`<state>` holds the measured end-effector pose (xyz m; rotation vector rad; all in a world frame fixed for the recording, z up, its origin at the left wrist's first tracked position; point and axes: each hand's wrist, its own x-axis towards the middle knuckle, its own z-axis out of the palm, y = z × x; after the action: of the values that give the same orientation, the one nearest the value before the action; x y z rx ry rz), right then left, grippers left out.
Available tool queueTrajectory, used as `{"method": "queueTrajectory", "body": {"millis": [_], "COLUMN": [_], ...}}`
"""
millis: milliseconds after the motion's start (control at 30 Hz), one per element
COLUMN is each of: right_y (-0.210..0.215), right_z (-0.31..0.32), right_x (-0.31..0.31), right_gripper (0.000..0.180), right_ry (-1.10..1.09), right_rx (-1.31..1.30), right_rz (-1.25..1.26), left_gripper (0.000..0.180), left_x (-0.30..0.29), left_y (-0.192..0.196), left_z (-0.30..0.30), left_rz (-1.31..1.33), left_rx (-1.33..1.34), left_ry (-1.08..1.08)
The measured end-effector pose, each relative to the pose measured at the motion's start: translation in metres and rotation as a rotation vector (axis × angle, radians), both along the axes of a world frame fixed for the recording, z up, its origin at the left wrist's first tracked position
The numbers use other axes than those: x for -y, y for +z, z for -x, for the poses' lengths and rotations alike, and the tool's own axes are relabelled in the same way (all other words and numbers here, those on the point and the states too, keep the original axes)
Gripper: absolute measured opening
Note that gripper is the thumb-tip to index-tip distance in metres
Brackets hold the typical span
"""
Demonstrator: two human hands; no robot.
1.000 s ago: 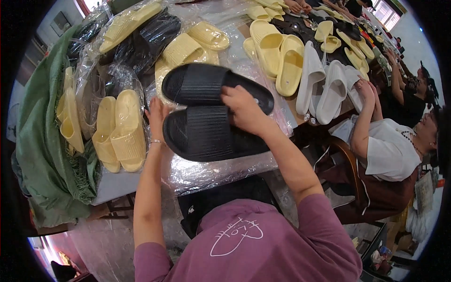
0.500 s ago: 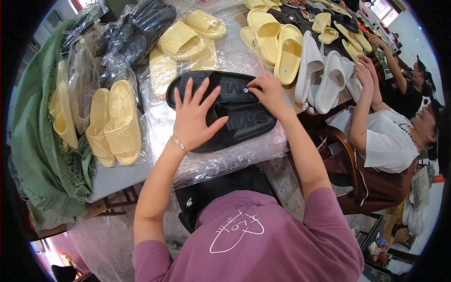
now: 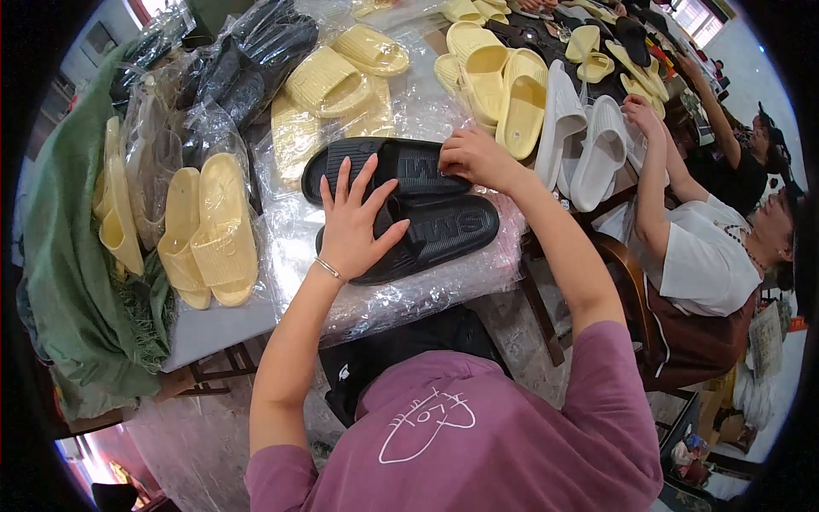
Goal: Sorting different colored sandals from a large storage sack and placing them into individual plastic packaging bags at a workbench.
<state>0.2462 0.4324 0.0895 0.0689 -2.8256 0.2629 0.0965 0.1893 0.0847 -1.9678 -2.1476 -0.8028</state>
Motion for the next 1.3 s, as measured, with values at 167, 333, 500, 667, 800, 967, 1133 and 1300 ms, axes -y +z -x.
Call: {"method": "queueTrajectory", "body": {"millis": [167,333,500,667,800,967,1133,1300], "right_y": [0.010,0.010,0.007,0.000,-0.001,0.005,-0.004,-0.024], "right_z": [0.008,0.002,0.002,-0.005,-0.022,-0.037,-0.003,-0.001], "right_x": [0.000,0.001,-0.001,0.004,0.003,0.010,0.031,0.036], "right_gripper": [0.011,0.013,0.012,0.011,0.011,0.014,0.035,0.029], "right_ry": [0.058,0.060,0.111,0.060,-0.113,-0.090,-0.411,-0.482], "right_rx": [0.097,0.074,0.040,-0.031,-0.131,-0.237,0.006,-0.008], "right_rz": [-0.051,0.050,0.035,0.034,0.176,0.102,-0.032,-0.141], "left_gripper": [0.054,0.054,0.054,0.054,0.053,0.052,0.051,0.051], "left_x": [0.001,0.001,0.002,0.002,0.000,-0.009,-0.003,-0.001], "left_y": [-0.001,0.002,0.001,0.002,0.003,0.005,0.012,0.006], "left_z": [0.001,-0.001,-0.001,-0.003,-0.002,-0.005,-0.008,-0.012], "left_rz": [-0.010,0.008,0.007,0.023,0.038,0.028,0.056,0.076], "left_rx": [-0.005,-0.011,-0.020,-0.025,-0.019,-0.018,0.019,0.016], "left_ry": [0.005,0.004,-0.002,0.007,0.018,0.003,0.013,0.012]}}
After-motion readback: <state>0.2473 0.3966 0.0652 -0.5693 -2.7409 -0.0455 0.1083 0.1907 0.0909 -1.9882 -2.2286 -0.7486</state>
